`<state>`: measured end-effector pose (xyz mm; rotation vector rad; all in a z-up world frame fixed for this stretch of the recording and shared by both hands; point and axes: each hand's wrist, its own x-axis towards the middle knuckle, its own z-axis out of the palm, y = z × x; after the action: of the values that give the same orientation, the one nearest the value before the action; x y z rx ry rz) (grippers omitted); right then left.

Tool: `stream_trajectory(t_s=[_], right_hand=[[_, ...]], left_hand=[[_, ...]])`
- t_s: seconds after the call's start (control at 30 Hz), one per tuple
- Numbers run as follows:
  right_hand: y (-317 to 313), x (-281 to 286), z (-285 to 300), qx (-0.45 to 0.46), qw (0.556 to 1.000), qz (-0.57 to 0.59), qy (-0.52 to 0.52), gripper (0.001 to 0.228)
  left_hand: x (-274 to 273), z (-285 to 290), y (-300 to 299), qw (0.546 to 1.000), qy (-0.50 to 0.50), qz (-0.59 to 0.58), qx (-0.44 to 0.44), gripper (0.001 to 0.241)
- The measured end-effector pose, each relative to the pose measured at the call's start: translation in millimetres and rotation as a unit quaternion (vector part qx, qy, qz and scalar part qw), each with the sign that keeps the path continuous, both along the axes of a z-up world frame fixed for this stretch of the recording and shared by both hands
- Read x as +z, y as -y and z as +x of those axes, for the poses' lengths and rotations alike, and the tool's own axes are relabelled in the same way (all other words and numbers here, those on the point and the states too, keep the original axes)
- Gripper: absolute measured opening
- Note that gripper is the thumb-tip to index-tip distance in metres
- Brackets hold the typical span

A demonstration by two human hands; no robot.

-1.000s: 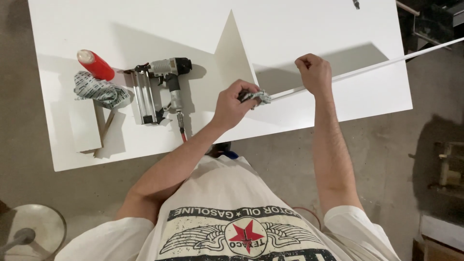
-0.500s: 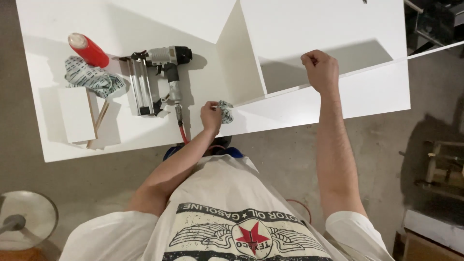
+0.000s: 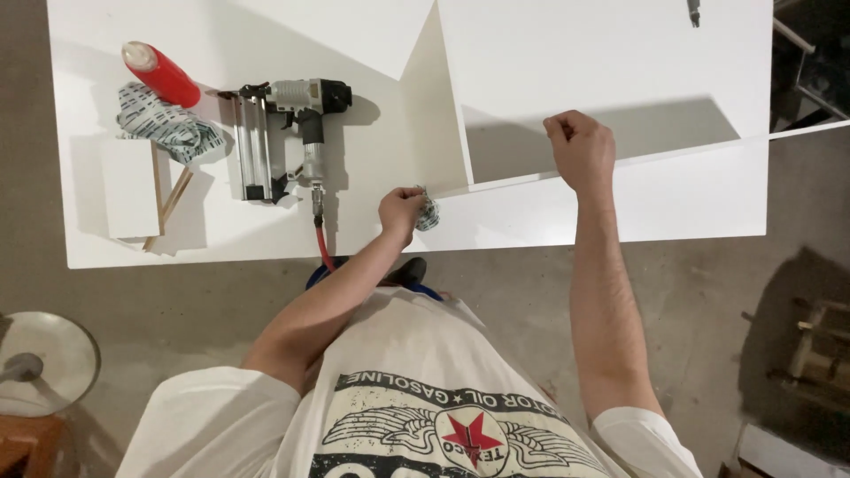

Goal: Assembling white melamine boards into a structure using wood glue, a pneumatic nail gun, and spring clamps.

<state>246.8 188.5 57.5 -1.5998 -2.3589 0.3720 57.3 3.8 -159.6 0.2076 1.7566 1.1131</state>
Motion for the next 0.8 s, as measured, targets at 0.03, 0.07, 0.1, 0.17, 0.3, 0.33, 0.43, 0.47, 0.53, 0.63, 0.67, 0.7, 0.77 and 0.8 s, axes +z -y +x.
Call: stream_trajectory(t_s=[0.03,0.07,0.1,0.17,0.3,0.33,0.43,0.47,0.53,0.63,0.67,0.7,0.77,0.8], right_hand=[[0.9,-1.3,3.0,0.002,1.0,-0.003,-0.001,0.014],[-1.1,-1.8,3.5,0.014,1.0,-0.001,0.001,0.015],[-2.6,-1.9,3.5,0.025,1.0,0.002,0.002,0.016],[-4.9,-3.8,3.7,0.033,0.999,0.009,0.006,0.016],[-4.9,-2.6,2.8,0.032,0.999,0.005,0.022,0.017],[-3.7,-2.5,3.1,0.034,0.999,0.007,0.021,0.017],[-3.3,-1.0,3.2,0.029,1.0,-0.005,0.007,0.017],[-3.1,-1.2,3.9,0.024,1.0,-0.009,0.01,0.017],[-1.5,0.1,5.1,0.019,1.0,-0.012,0.014,0.016],[-1.8,5.5,2.2,0.01,0.999,-0.04,0.019,0.017],[0.5,5.1,1.3,0.008,0.999,-0.031,0.011,0.017],[2.3,4.1,0.5,0.006,1.0,-0.022,0.003,0.016],[1.1,0.4,3.9,0.016,1.0,-0.021,0.013,0.016],[-3.6,0.6,4.2,0.026,0.999,-0.012,0.019,0.017]], left_hand=[[19.9,-1.6,4.1,1.0,-0.001,-0.003,0.002,0.029],[40.0,-5.3,4.8,1.0,0.0,0.015,-0.009,0.028],[60.4,-9.1,6.3,0.999,0.001,0.033,-0.02,0.027],[98.8,-9.8,10.2,0.998,0.015,0.054,-0.011,0.03],[174.9,-7.2,20.4,0.992,0.038,0.117,0.003,0.032],[185.3,-7.0,22.4,0.992,0.036,0.119,0.005,0.032],[219.2,-7.1,27.4,0.981,0.058,0.183,0.012,0.03],[231.2,-7.2,29.9,0.972,0.067,0.223,0.006,0.027],[246.4,-10.7,34.4,0.961,0.077,0.265,0.0,0.024],[223.4,-26.1,36.4,0.951,0.024,0.282,0.127,0.023],[192.4,-35.2,35.6,0.973,-0.018,0.209,0.096,0.025],[160.7,-44.1,34.3,0.987,-0.06,0.134,0.065,0.026],[52.5,-28.1,29.4,0.992,-0.083,0.084,0.037,0.023],[3.0,-21.8,25.0,0.993,-0.11,0.043,0.008,0.019]])
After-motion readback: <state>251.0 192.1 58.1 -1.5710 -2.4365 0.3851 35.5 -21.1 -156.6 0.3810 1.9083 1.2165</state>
